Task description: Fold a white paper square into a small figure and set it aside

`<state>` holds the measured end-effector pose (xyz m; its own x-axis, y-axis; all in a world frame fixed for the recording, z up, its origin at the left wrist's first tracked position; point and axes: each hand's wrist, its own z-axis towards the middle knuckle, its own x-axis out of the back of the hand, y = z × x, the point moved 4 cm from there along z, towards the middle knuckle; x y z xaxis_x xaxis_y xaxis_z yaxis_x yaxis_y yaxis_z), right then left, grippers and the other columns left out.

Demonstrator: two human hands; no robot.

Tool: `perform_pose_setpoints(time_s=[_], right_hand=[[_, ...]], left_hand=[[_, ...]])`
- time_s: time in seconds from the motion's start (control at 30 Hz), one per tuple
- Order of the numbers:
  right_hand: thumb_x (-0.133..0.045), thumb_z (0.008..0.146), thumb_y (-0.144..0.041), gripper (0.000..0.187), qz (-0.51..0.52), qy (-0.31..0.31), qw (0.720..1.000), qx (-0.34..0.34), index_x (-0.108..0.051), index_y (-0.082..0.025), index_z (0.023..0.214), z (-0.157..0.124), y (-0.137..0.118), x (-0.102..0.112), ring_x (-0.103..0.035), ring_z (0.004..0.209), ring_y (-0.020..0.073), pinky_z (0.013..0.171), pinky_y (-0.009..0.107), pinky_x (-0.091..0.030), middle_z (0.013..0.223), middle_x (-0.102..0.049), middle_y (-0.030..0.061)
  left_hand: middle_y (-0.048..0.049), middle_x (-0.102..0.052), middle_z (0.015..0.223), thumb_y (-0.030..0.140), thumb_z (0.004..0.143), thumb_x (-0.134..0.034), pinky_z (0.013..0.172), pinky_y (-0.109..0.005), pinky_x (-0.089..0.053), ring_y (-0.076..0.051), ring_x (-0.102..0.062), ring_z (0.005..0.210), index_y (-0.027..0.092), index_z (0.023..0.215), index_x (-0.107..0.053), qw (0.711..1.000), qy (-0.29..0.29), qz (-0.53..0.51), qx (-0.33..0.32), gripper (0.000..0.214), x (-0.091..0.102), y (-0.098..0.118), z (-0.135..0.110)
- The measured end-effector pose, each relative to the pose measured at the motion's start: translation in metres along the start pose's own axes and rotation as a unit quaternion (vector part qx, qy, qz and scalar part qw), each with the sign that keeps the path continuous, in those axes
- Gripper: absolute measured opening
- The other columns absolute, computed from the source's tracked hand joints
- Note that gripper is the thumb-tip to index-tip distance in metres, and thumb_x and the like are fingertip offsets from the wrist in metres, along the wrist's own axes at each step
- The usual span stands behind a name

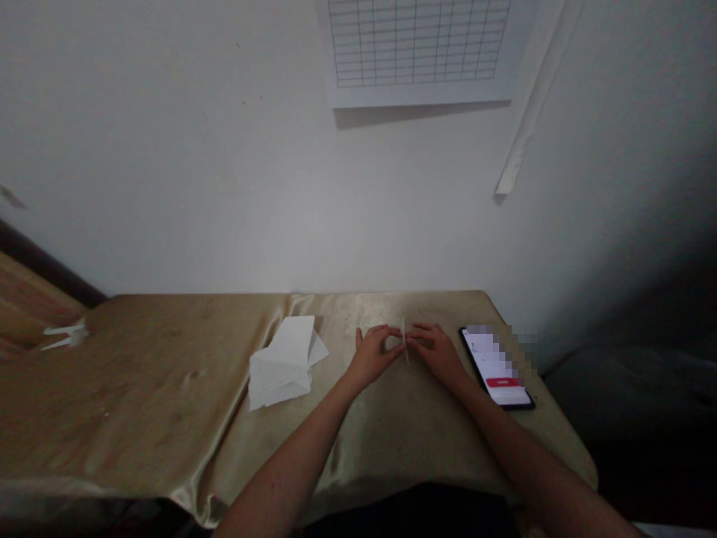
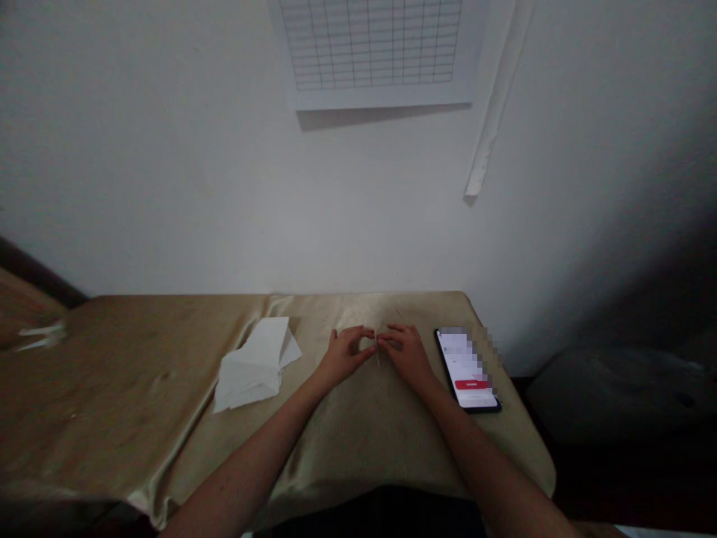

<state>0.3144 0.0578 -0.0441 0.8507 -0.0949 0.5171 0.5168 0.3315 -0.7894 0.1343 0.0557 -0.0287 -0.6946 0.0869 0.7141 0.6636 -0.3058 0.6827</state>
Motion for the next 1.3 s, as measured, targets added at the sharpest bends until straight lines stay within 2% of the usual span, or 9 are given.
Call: perform_pose_setpoints(time_s=[0.5, 0.67, 1.07, 1.3], right_hand=[[-0.072, 0.082, -0.037, 0.015, -0.007, 0.030, 1.000, -0.003, -0.079, -0.028, 0.092, -0.0025, 0.0020, -0.0013, -0.057, 0.121, 0.0285, 0.109, 0.051, -0.041, 0.123, -0.066, 0.0081], [-0.073, 0.082, -0.037, 0.015, -0.010, 0.031, 0.999, -0.004, -0.079, -0.028, 0.093, -0.0027, 0.0030, -0.0016, -0.057, 0.121, 0.0289, 0.109, 0.052, -0.041, 0.124, -0.066, 0.0088], [-0.072, 0.081, -0.034, 0.021, -0.004, 0.033, 0.999, 0.003, -0.078, -0.027, 0.099, -0.0007, 0.0044, 0.0004, -0.059, 0.119, 0.0279, 0.108, 0.049, -0.043, 0.121, -0.067, 0.0091], [-0.068, 0.082, -0.033, 0.027, 0.007, 0.034, 0.999, 0.010, -0.075, -0.027, 0.107, 0.0006, 0.0066, 0.0018, -0.059, 0.118, 0.0276, 0.108, 0.049, -0.043, 0.119, -0.069, 0.0086]], left_hand=[[-0.0013, -0.068, 0.130, 0.038, 0.086, -0.071, 0.118, -0.068, -0.003, -0.027, -0.053, 0.131, 0.031, 0.112, -0.067, 1.000, -0.004, 0.002, -0.003, 0.028, -0.0029, -0.0033, 0.0014], [-0.0018, -0.067, 0.131, 0.038, 0.085, -0.072, 0.119, -0.067, -0.005, -0.027, -0.053, 0.131, 0.032, 0.117, -0.065, 1.000, 0.003, 0.009, 0.001, 0.033, -0.0037, -0.0051, 0.0024], [-0.0014, -0.069, 0.130, 0.036, 0.087, -0.069, 0.119, -0.066, -0.003, -0.027, -0.053, 0.131, 0.034, 0.121, -0.064, 1.000, -0.006, 0.005, 0.007, 0.035, -0.0001, -0.0060, 0.0030], [-0.0012, -0.068, 0.132, 0.031, 0.086, -0.068, 0.120, -0.066, -0.003, -0.027, -0.051, 0.133, 0.036, 0.128, -0.061, 1.000, -0.012, 0.002, 0.009, 0.043, 0.0034, -0.0033, 0.0019]])
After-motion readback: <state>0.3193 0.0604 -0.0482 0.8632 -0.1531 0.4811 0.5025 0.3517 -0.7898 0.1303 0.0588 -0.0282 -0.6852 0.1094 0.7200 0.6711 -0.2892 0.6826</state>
